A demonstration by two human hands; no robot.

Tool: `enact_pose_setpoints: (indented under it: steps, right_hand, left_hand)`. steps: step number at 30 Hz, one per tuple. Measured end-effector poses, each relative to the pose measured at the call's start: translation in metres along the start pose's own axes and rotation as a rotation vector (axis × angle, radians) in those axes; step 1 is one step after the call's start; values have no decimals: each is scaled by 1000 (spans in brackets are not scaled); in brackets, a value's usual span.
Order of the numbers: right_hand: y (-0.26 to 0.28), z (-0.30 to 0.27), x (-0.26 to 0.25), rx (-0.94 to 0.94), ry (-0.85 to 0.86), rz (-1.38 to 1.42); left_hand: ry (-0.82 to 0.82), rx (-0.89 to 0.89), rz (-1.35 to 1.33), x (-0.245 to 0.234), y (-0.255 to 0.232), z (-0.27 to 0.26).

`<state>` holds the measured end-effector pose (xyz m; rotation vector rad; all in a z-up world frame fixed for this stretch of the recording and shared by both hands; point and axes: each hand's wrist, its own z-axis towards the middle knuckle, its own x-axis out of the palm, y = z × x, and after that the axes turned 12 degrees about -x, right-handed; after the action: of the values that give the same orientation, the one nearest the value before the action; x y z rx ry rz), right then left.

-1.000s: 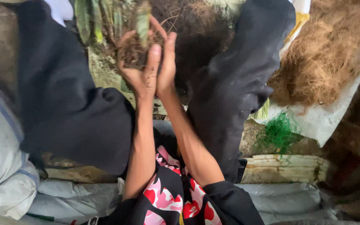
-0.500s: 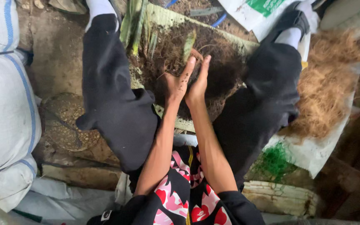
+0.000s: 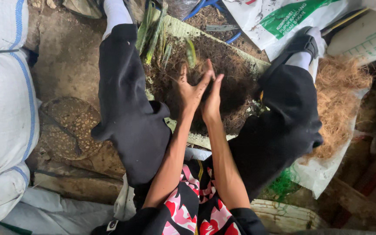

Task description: The person sits on the floor and uses both hands to separate and clean the roots of a small plant. They repeatedly pull apart the root ball, remove excess soil, and inspect the roots throughout the clip.

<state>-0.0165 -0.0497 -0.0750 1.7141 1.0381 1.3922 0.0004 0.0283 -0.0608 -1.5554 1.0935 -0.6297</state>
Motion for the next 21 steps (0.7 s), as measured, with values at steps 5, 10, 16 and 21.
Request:
enact_pose_setpoints:
  steps: [5,10,16,21]
  right_hand:
    - [-6,-7,15,-203,136,-362]
    - [-27,-6,5,-183,90,-305]
    - [-46,40,-33,-219,-63,-931]
    - [-74,29,-32,-231,301,-1520]
  left_hand:
    - [-116,-70,107,-9,56,15]
    - [-185,-355,381,-10,82,21]
    - [-184,36,-42,-16,76,19]
    - [-114,-254,-408,-16,70,24]
